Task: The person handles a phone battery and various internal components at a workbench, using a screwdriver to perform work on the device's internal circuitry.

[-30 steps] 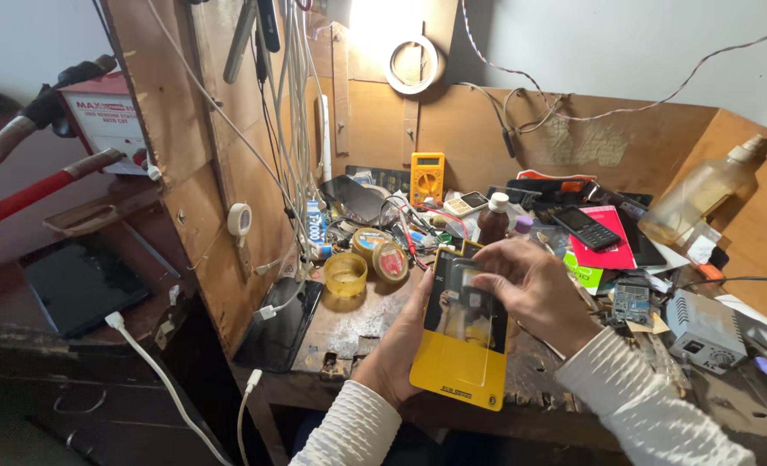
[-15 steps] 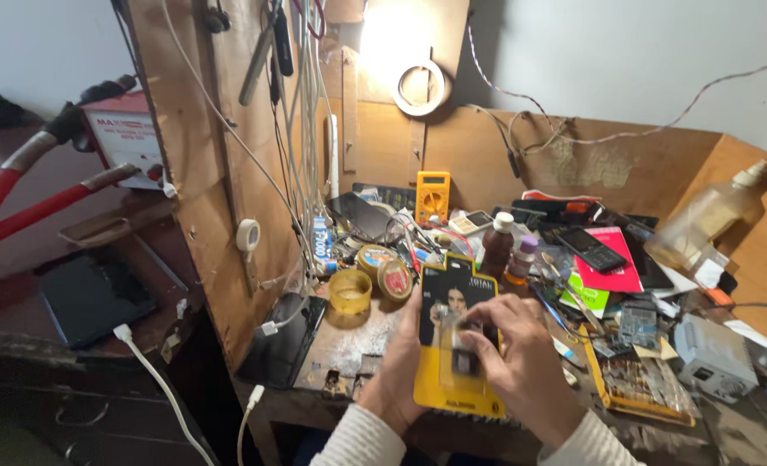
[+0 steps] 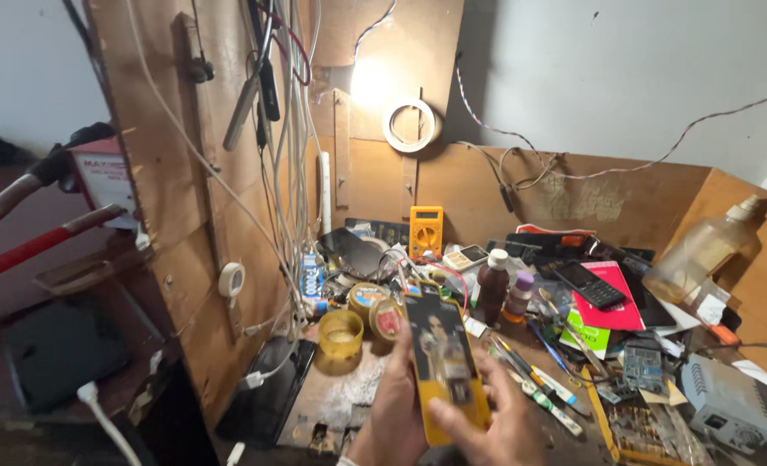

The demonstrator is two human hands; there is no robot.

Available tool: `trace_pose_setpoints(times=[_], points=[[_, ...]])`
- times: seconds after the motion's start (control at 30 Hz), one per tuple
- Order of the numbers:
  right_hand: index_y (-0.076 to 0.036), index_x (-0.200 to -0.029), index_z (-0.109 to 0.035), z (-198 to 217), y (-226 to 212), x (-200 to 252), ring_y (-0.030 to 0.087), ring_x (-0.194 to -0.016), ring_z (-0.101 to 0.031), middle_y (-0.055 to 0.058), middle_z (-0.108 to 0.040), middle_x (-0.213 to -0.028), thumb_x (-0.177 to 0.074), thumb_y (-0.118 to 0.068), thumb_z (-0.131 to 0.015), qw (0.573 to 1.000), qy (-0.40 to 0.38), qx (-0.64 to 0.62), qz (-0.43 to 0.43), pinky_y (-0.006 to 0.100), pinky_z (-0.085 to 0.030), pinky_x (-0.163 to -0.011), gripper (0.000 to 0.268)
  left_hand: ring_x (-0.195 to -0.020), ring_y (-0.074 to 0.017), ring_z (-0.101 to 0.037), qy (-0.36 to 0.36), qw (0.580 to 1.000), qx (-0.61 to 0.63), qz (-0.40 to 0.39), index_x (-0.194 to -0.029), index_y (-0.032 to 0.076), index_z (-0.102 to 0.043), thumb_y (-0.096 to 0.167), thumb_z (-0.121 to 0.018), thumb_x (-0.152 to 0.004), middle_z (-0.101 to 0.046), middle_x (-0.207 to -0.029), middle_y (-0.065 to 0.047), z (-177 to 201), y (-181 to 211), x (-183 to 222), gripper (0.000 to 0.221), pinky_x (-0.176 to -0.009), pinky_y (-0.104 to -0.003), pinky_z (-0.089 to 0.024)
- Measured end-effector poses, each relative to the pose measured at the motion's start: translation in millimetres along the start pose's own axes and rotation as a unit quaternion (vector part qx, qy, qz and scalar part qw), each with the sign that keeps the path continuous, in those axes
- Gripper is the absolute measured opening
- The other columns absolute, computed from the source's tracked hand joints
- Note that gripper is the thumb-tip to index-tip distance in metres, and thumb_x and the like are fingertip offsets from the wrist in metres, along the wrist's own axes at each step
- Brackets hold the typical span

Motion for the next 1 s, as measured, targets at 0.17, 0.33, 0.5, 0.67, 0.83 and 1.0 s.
trace_pose_setpoints(times=[0.17,0.33,0.5,0.67,0.83,1.0], points=[[-0.002,-0.147,-0.05,-0.1,18.1,0.4,0.033,-0.136,-0.054,0.023,-0.057,-0.14,-0.054,-0.044,-0.099,0.988,0.028,0.12,0.09,0.045,-0.039,-0.112,0.113,-0.089,-0.0238,-0.071,0.072,0.997,0.011,-0.015,-0.124,0.007,-0.065,0.051,-0.048,-0.102,-0.073,-0.105,-0.011,19.5,-9.3,-12.2,0.052,-0.079,-0.042,-0.059],[-0.004,-0.146,-0.051,18.6,21.1,-5.4,0.025,-0.129,-0.061,0.018,-0.063,-0.135,-0.055,-0.04,-0.099,0.992,0.034,0.123,0.016,0.04,-0.044,-0.109,0.109,-0.113,-0.0266,-0.068,0.063,0.991,-0.082,-0.079,-0.135,0.005,-0.059,0.047,-0.046,-0.099,-0.07,-0.124,-0.015,34.6,-11.9,-23.6,0.056,-0.101,-0.042,-0.052],[-0.002,-0.145,-0.048,46.1,24.3,-17.2,0.024,-0.115,-0.072,0.019,-0.067,-0.124,-0.056,-0.034,-0.096,0.998,0.049,0.026,-0.003,0.039,-0.052,-0.102,0.106,-0.132,-0.029,-0.063,0.155,0.666,-0.649,-0.334,-0.144,0.01,-0.059,0.033,-0.064,-0.094,-0.068,-0.138,-0.017,65.1,-14.8,-19.1,0.055,-0.114,-0.041,-0.044],[-0.002,-0.139,-0.05,90.3,4.5,-50.5,0.023,-0.104,-0.074,0.016,-0.073,-0.118,-0.059,-0.034,-0.096,0.989,0.122,0.074,-0.038,0.039,-0.057,-0.094,0.098,-0.135,-0.044,-0.045,0.12,0.536,-0.772,-0.32,-0.147,0.005,-0.046,0.048,-0.09,-0.063,-0.05,-0.144,-0.026,94.9,-40.9,-42.8,0.104,-0.107,-0.056,-0.035],[-0.002,-0.137,-0.057,140.3,-1.4,-109.6,0.028,-0.104,-0.072,0.017,-0.071,-0.12,-0.06,-0.044,-0.092,0.961,0.185,0.199,-0.052,0.042,-0.057,-0.091,0.095,-0.13,-0.0451,-0.046,0.105,0.532,-0.804,-0.243,-0.152,0.007,-0.045,0.058,-0.095,-0.06,-0.047,-0.143,-0.026,151.7,-64.5,-69.5,0.116,-0.102,-0.056,-0.038],[0.004,-0.129,-0.059,170.5,35.9,-188.4,0.035,-0.109,-0.069,0.024,-0.069,-0.119,-0.056,-0.053,-0.093,0.923,0.165,0.341,0.062,0.044,-0.053,-0.096,0.098,-0.107,-0.0355,-0.063,0.121,0.496,-0.777,-0.369,-0.138,0.007,-0.059,0.058,-0.084,-0.064,-0.063,-0.122,-0.019,196.6,-87.3,-76.4,0.094,-0.092,-0.048,-0.049]])
Point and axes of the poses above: each hand's wrist, its own x-axis away from the middle knuckle, its own z-axis out of the back of the hand, y = z × x, the point moved 2 cm from there along -x, towards the middle knuckle
